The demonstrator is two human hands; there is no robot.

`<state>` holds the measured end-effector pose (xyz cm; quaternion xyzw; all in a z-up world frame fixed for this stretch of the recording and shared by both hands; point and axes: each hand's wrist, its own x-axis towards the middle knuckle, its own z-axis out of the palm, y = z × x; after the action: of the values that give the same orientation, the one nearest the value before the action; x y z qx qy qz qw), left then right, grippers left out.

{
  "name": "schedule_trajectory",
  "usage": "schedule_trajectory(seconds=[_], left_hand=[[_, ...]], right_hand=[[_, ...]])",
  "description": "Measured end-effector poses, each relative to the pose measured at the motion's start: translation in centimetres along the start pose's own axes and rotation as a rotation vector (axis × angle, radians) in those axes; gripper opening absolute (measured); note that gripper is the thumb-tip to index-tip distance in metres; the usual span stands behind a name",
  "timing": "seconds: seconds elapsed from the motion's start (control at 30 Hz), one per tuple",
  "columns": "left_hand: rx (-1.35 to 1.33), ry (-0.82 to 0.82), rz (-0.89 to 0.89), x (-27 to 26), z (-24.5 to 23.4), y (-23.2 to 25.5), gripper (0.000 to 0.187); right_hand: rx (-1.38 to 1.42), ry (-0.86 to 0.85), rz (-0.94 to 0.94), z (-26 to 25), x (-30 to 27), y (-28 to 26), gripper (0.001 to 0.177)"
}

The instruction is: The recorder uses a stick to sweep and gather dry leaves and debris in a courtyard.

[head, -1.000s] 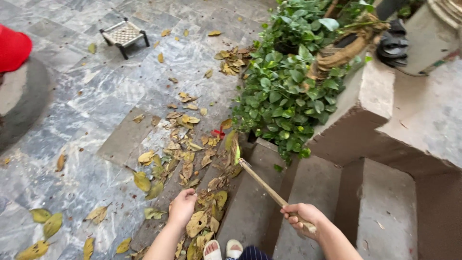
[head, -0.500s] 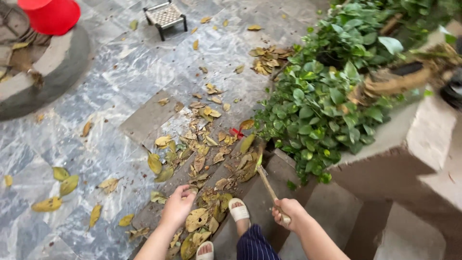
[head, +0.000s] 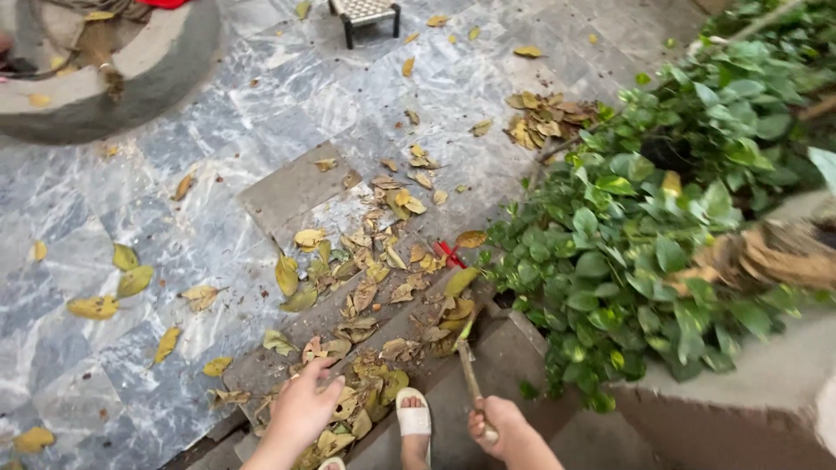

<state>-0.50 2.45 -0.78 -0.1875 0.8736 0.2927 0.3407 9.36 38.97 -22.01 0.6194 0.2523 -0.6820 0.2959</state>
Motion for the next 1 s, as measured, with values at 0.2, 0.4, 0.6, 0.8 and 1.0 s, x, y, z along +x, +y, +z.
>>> schedule_trajectory(seconds=[0.2,0.4,0.6,0.8,1.0], left_hand=[[-0.061,0.012,-0.089,-0.3,-0.7,-0.6,0.06],[-0.213,0.056,-0.086,-0.2,0.1,-2.3,0.06],[-0.237,0.068,-0.102,-0.1,-0.3,-2.8,0.059],[-0.228,0.071,-0.183,-0.7,-0.6,-2.6,0.059],[-0.241,0.102,-0.148,-0.1,2.1,-5.6,0.061]], right_hand=[[-0.484,-0.001,-0.168,7.5,-5.7,1.8,0.021],[-0.584,-0.378,-0.099,15.3,-13.6,1.3,0.024],[-0.605,-0.306,-0.073,19.3,-18.2,1.9,0.03],[-0.555,-0.061,-0.145,13.5,-16.1,-0.7,0.024],[-0.437,0.188,-0.113,6.1,-9.0,-2.3,0.018]])
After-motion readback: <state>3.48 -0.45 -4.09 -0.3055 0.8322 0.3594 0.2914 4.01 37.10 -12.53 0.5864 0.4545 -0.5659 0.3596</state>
